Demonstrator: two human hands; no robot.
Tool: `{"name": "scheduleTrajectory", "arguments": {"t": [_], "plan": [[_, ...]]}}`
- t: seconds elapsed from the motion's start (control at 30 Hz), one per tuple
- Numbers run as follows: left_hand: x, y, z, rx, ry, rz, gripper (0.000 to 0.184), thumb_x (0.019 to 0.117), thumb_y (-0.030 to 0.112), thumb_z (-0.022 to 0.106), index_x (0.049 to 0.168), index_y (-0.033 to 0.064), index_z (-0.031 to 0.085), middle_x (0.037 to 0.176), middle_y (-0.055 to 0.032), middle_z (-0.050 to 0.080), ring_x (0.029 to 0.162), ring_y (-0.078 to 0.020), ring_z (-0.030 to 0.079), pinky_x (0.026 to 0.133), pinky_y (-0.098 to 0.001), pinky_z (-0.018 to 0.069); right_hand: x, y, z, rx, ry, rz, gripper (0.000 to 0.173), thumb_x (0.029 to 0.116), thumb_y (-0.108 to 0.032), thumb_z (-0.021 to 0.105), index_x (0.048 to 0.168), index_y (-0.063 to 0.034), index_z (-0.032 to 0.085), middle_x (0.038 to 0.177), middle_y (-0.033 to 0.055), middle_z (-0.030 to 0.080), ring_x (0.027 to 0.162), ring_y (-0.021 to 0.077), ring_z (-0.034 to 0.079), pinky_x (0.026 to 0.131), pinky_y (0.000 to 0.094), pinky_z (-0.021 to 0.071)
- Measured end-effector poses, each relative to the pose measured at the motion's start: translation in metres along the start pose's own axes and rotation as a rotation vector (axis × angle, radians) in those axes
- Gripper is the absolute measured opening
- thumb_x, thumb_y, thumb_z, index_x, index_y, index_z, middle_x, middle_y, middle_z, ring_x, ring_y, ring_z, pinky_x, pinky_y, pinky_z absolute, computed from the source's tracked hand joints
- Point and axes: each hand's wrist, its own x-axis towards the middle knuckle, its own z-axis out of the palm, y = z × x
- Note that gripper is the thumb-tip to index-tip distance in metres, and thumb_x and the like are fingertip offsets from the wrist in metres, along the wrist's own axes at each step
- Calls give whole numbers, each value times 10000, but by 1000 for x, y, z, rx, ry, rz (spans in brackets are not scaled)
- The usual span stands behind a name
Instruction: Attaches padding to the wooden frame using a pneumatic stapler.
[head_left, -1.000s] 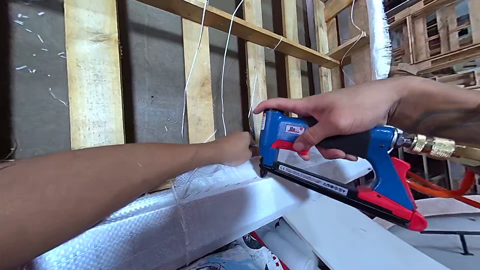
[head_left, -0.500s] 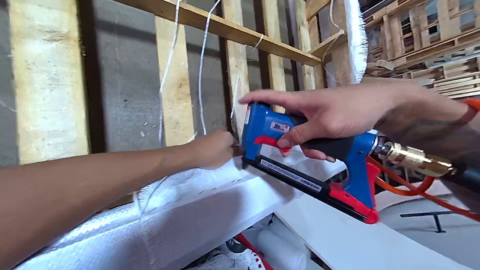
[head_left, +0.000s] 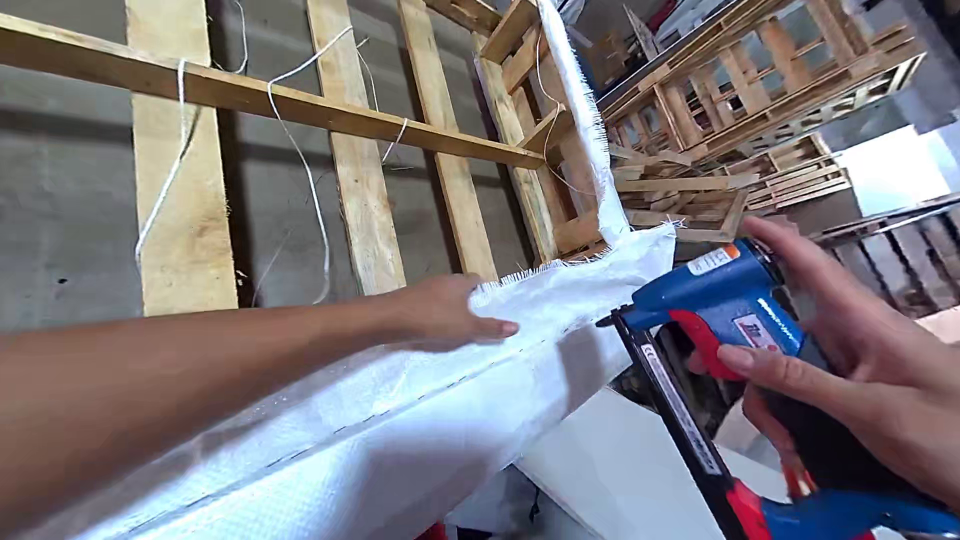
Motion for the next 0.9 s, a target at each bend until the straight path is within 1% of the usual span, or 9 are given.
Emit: {"name": "scheduleTrajectory", "arguments": {"t": [0.03,0.1,0.13,0.2,0.37,0.5,0.57,0.73,0.9], "plan": [[14,12,7,81,6,19,735,842,715,692,1319,163,606,1071,-75,711,986,-232,703,868,-544,587,3,10,-4,15,-46,-2,888,953,-158,669,1596,-503,164,1008,164,701,474,297,632,393,440,581],[35,30,17,221,16,51,566,907,620,683,1111,92,686,926,-89,702,872,-252,699,774,-540,590,18,31,-12,69,-159,-22,874,963,-177,692,1594,-509,186,1054,155,695,467,292,629,391,442,585],[42,33,24,286,21,68,453,965,528,652,968,77,687,820,-86,676,777,-255,680,695,-524,574,25,44,-13,107,-216,-32,866,969,-176,686,1595,-512,190,1070,145,696,462,282,625,391,434,584],[55,33,36,400,58,56,391,1033,417,562,816,101,642,723,-65,599,690,-246,629,607,-493,539,44,66,-18,166,-305,-62,849,980,-169,668,1597,-513,197,1072,151,689,464,277,618,394,428,583],[71,20,55,446,151,-34,399,1056,452,496,875,147,677,763,-48,629,747,-239,654,649,-503,553,95,81,-36,161,-433,-32,783,1015,-125,572,1596,-499,203,1068,200,680,469,291,611,386,433,565],[70,13,55,456,149,-25,463,1065,479,476,790,138,626,678,-32,576,651,-212,617,581,-455,530,153,75,-49,25,-718,-19,776,1029,-141,585,1602,-481,187,1080,201,665,472,290,603,410,460,579],[70,13,56,459,147,-39,470,1066,478,473,764,145,612,646,-21,556,615,-197,601,550,-434,512,172,66,-47,-45,-822,19,765,1042,-132,567,1602,-484,183,1017,203,655,467,276,591,413,448,573],[76,5,53,300,79,-50,502,1075,441,468,698,122,561,623,-34,519,573,-197,553,514,-419,472,193,26,-24,-251,-931,76,787,1050,-95,548,1616,-471,153,1015,188,681,460,268,603,417,433,578],[78,-2,52,199,38,-49,542,1073,477,460,677,117,548,600,-31,492,546,-188,522,504,-398,448,211,-5,-3,-376,-983,186,748,1057,-83,528,1609,-465,199,1044,184,700,488,254,618,433,400,571]]}}
